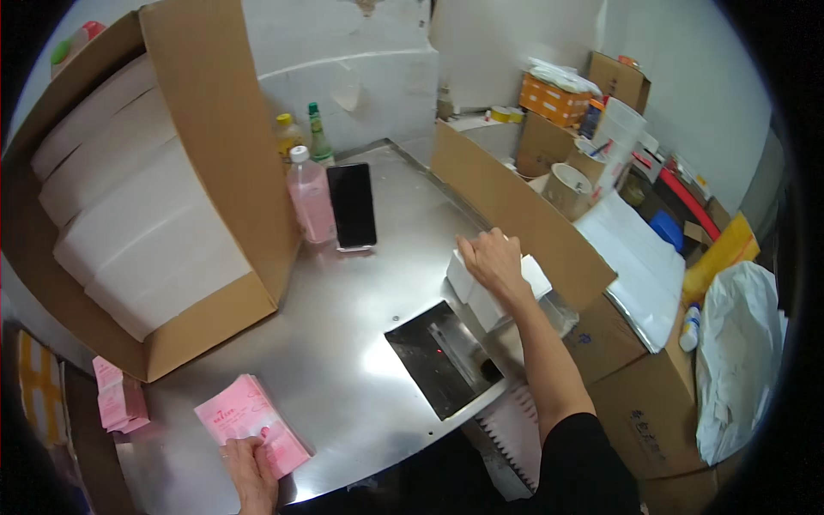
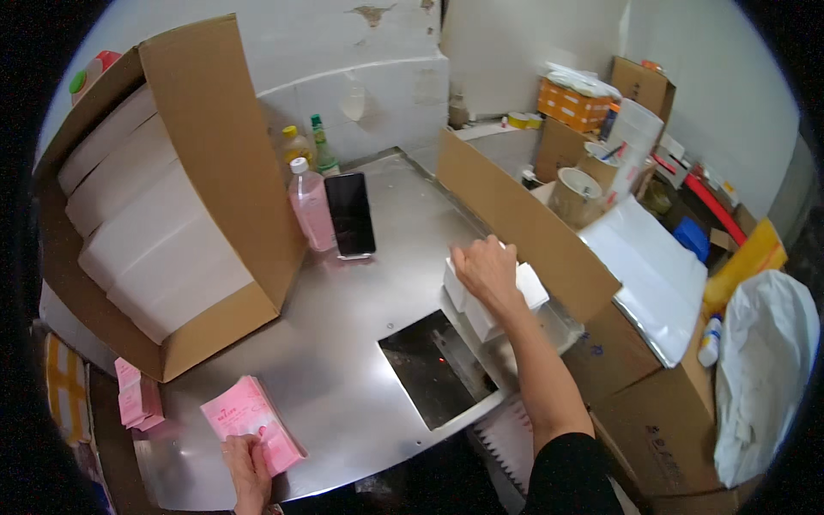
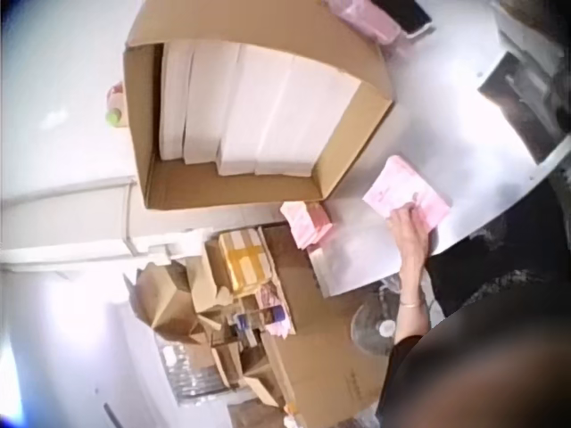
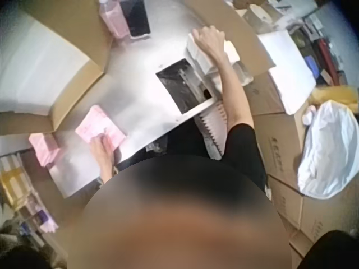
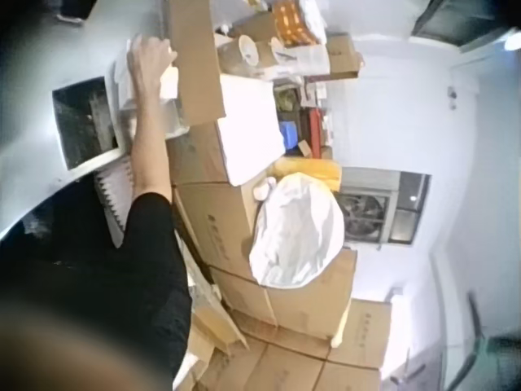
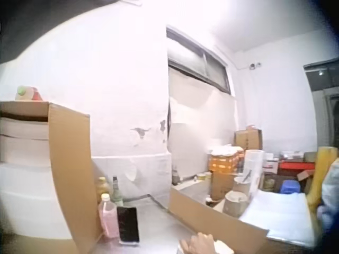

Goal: The person is seen taking facial mask packets and putting them into white boxes on a stainless steel table in a factory or warehouse setting.

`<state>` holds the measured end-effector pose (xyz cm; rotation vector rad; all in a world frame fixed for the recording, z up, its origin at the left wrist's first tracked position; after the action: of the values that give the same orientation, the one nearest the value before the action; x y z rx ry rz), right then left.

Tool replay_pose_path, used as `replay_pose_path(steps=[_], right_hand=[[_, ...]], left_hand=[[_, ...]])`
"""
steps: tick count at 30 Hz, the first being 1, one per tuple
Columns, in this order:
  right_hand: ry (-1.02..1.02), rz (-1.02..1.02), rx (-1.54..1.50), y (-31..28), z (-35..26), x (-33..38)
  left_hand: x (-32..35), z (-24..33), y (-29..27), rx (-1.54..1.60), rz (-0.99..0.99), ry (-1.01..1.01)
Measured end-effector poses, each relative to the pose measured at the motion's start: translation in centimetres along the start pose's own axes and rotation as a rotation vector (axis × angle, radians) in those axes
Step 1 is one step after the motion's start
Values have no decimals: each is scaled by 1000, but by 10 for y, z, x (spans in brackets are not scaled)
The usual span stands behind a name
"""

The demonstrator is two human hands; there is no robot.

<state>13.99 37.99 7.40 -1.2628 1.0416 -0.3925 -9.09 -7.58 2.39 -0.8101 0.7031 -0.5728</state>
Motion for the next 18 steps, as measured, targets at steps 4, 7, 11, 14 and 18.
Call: replay_pose_path(steps=[4,7,11,14,18], right_hand=[[-285,445,-362,-28,36,32],[-52,309,-352,-82,24,52],[171,252,-368,-77,51,92],[92,360,-381,-72,45,108],[-151,384,-50,-77,3,124]], left_hand=[[-4,2,1,-14,-50,16],[-7,-11,-7,-5,-47,4],[-12,3,-14,104,-18,1],[-18,41,-28,-48,67,111],[-13,96,-18,18,28,249]])
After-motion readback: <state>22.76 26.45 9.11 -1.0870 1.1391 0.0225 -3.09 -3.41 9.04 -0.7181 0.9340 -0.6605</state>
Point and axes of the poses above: each hand's wrist, its own x-axis away from the middle knuckle, its own y-axis out of the palm, z = x × y, the point moved 2 cm from there along -x, towards the middle knuckle, and after that the axes turned 6 degrees about -y, right-handed, at the moved point
